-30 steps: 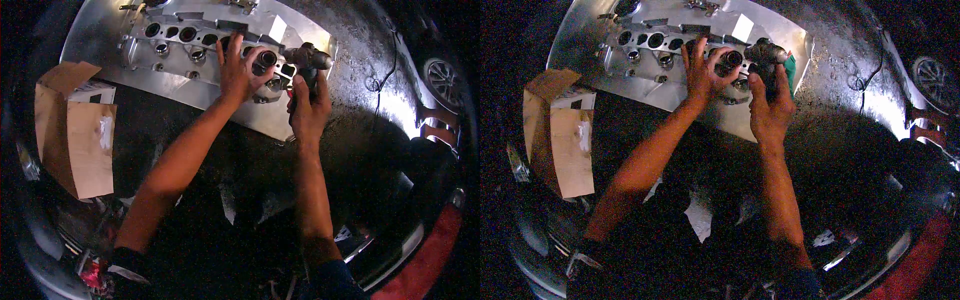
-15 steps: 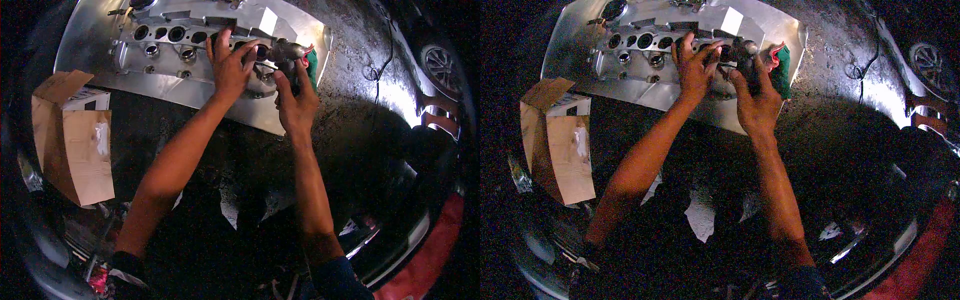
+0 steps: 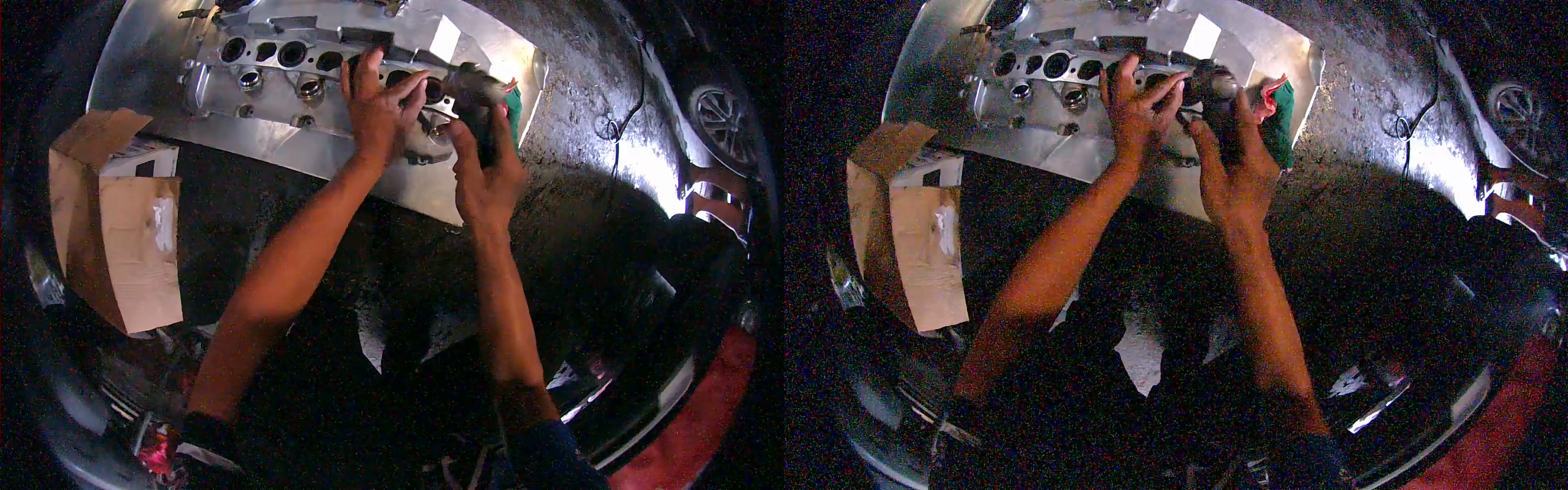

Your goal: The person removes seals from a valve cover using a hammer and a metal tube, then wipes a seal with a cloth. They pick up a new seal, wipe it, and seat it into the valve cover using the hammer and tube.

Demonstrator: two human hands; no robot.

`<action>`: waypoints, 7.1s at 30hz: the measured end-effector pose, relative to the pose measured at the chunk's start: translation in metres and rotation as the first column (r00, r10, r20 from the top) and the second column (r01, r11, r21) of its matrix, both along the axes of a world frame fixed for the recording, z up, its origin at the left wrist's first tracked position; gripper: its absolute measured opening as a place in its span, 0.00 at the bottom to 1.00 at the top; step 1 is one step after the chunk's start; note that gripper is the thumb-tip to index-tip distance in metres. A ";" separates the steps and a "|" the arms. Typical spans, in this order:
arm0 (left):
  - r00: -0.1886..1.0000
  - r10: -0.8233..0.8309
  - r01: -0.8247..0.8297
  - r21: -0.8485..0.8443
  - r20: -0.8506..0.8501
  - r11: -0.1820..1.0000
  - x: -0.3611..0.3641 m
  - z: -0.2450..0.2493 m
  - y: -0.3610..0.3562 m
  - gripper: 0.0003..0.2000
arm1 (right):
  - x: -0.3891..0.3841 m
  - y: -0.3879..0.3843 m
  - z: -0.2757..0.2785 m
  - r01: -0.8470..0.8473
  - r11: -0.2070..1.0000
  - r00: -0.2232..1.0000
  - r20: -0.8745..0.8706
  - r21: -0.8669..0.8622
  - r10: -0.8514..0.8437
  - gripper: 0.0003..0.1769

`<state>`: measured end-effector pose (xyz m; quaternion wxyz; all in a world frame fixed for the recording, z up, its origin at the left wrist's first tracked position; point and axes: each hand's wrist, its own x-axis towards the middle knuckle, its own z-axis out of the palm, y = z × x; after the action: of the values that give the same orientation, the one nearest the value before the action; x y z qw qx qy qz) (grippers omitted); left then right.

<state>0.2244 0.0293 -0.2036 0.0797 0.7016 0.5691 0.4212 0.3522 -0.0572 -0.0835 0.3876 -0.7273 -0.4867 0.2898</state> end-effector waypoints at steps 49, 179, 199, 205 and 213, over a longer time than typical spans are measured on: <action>0.999 -0.028 0.027 0.034 0.018 0.999 -0.001 0.008 -0.003 0.09 | 0.003 -0.011 -0.017 0.042 0.999 0.991 0.125 -0.005 -0.041 0.35; 0.992 -0.127 0.127 -0.038 -0.015 0.991 -0.014 -0.001 -0.010 0.29 | -0.006 0.005 -0.025 -0.028 0.999 0.999 0.016 -0.015 0.029 0.38; 0.997 -0.077 0.077 -0.029 0.004 0.997 -0.005 0.010 -0.011 0.27 | -0.011 0.008 -0.010 0.047 0.996 0.999 -0.017 -0.081 -0.049 0.36; 0.994 -0.105 0.105 -0.035 -0.015 0.994 -0.010 0.009 -0.012 0.28 | -0.010 0.004 -0.015 0.012 0.990 0.997 -0.068 -0.139 -0.021 0.37; 0.993 -0.119 0.119 -0.008 -0.016 0.993 -0.011 -0.003 -0.012 0.29 | -0.010 0.005 -0.033 -0.036 0.997 0.999 -0.005 -0.073 0.035 0.38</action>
<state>0.2135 0.0177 -0.2067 0.1023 0.7376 0.5283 0.4079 0.3427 -0.0524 -0.1160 0.3565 -0.7316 -0.4879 0.3155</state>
